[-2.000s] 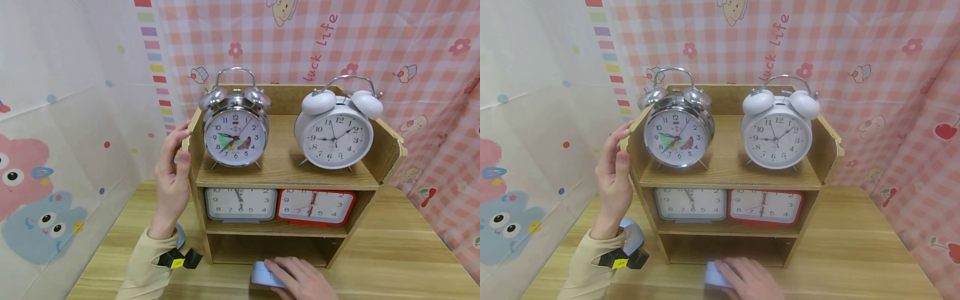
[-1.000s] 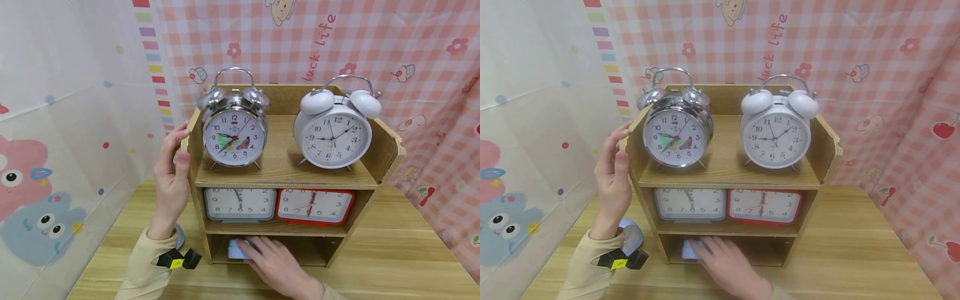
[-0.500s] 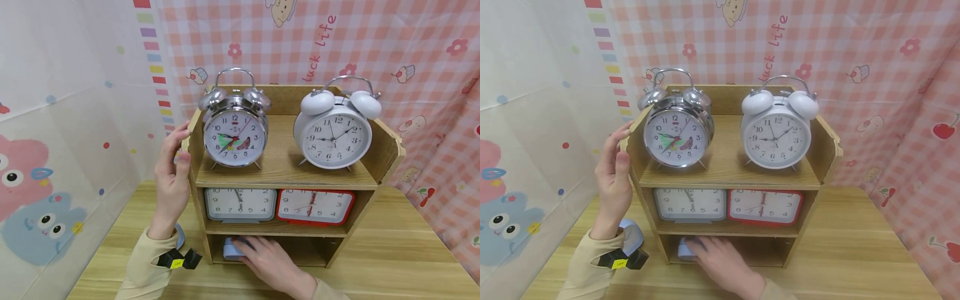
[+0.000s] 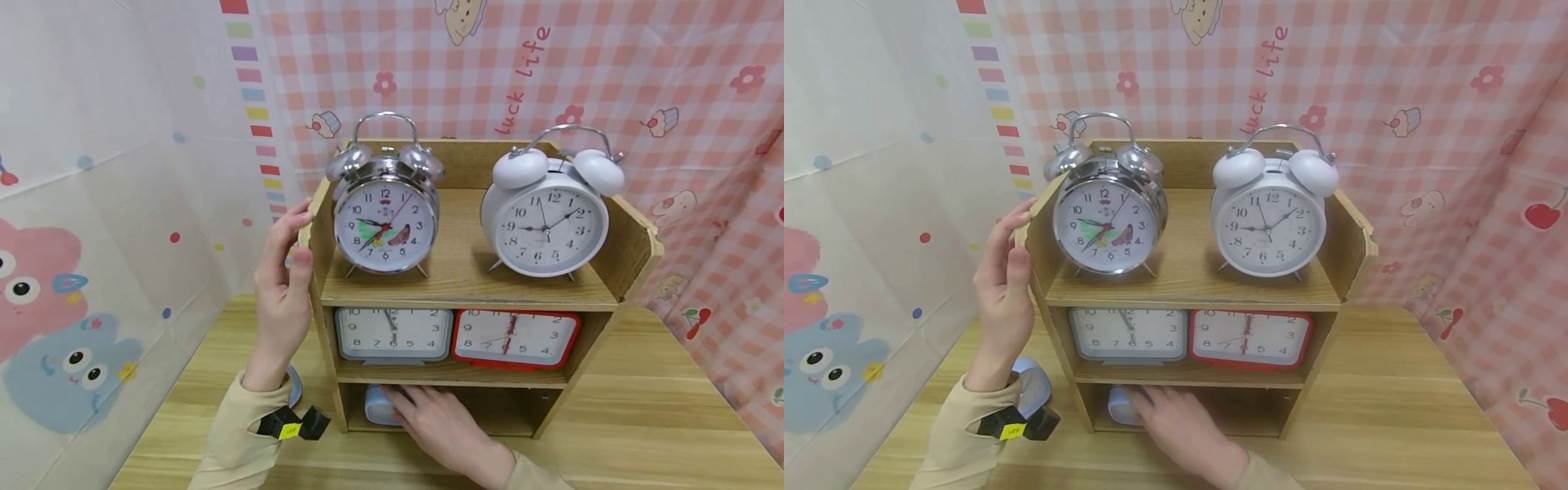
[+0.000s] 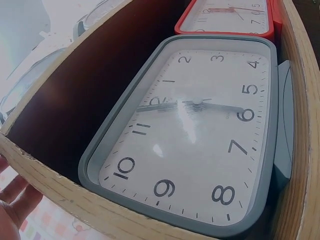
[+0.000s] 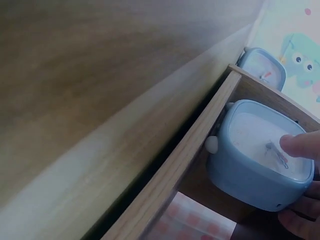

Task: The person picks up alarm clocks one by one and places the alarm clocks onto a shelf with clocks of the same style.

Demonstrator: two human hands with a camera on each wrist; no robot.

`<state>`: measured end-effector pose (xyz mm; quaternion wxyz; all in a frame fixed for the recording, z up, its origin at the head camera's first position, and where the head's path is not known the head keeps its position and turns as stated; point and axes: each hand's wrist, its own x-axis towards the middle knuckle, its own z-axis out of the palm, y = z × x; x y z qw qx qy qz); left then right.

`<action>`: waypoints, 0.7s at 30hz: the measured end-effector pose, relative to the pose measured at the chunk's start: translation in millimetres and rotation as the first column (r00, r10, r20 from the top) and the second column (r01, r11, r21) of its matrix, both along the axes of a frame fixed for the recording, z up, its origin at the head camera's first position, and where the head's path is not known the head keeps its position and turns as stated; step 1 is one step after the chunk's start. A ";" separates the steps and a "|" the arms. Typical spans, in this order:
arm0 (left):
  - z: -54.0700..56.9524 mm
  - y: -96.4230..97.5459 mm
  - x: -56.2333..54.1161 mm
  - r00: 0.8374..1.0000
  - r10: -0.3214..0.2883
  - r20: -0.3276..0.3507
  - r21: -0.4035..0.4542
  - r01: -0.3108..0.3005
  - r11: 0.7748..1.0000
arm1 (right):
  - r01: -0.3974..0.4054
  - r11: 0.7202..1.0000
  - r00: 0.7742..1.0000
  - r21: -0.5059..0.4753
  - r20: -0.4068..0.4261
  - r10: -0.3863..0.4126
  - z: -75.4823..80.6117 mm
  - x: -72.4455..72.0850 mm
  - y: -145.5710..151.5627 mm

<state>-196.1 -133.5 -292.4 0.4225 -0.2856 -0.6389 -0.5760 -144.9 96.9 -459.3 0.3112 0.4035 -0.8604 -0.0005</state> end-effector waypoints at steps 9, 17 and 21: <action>0.2 0.0 0.0 1.000 0.004 0.002 -0.001 -0.004 1.000 | 0.025 0.995 0.999 0.095 -0.032 -0.022 -2.5 3.2 3.8; 0.3 -0.6 0.4 1.000 -0.002 0.004 0.001 0.002 1.000 | 0.076 0.992 0.997 0.098 0.015 -0.077 -1.2 0.0 -0.1; 0.7 -1.8 0.4 1.000 -0.022 0.008 -0.006 0.022 1.000 | 0.100 0.991 0.995 0.090 0.003 -0.101 -0.8 -2.6 -2.1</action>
